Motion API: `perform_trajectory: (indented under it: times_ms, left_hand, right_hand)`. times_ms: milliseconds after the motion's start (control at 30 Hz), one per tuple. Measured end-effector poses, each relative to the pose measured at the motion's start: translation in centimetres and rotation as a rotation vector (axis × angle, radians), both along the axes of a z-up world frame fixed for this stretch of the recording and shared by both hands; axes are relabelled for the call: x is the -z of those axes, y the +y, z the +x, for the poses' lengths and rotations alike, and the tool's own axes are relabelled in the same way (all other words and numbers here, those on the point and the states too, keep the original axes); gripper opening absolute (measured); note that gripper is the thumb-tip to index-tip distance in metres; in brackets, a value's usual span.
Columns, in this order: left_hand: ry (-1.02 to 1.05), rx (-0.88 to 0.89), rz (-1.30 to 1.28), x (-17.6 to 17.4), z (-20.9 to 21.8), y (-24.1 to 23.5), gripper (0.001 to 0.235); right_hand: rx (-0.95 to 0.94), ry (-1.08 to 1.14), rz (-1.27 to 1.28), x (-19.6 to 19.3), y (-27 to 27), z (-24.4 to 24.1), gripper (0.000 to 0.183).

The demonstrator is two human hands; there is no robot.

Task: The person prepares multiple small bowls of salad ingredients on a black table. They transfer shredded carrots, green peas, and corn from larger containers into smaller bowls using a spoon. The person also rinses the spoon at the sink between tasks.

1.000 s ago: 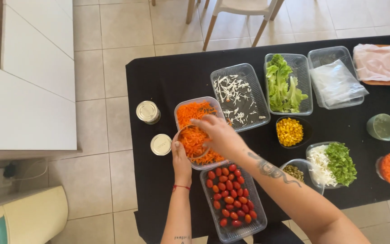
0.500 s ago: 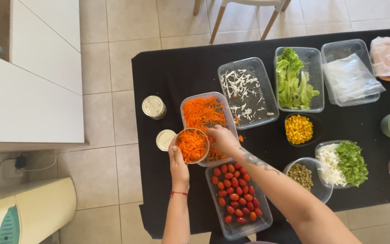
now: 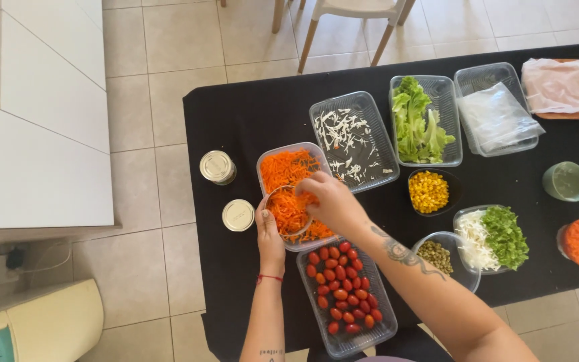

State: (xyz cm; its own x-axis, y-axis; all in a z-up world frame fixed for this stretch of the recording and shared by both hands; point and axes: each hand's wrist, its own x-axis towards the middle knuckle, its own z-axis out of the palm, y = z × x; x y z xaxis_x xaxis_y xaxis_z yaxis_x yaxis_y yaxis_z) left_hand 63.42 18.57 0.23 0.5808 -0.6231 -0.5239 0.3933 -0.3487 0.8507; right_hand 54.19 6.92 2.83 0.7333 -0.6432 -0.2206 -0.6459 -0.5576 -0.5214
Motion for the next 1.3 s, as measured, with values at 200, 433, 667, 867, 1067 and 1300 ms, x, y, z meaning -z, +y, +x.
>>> perform_trajectory:
  times_ms: [200,433,667,867,1067,1300]
  left_hand:
    - [-0.008,0.018,0.001,0.2,-0.3,-0.4,0.058]
    - [-0.014,-0.018,-0.013,0.9,0.3,0.0,0.056]
    - [-0.012,-0.073,-0.078,1.1,0.8,1.0,0.057]
    - [-0.035,-0.055,-0.076,0.9,0.6,0.8,0.056]
    - [-0.086,-0.021,-0.052,1.0,-0.2,-0.1,0.056]
    - [-0.097,-0.013,-0.018,1.1,-0.2,-0.2,0.056]
  right_hand:
    - [-0.103,-0.182,0.009,2.9,1.1,0.1,0.031]
    - [0.055,-0.306,-0.032,1.4,-0.1,-1.8,0.022]
    - [0.150,-0.260,-0.057,7.6,0.0,-3.5,0.042]
    - [0.024,-0.342,-0.279,7.1,0.9,-2.6,0.037]
    - [-0.306,-0.465,-0.297,5.7,3.0,-1.1,0.024]
    - [-0.299,-0.392,-0.426,7.9,1.7,-2.1,0.022]
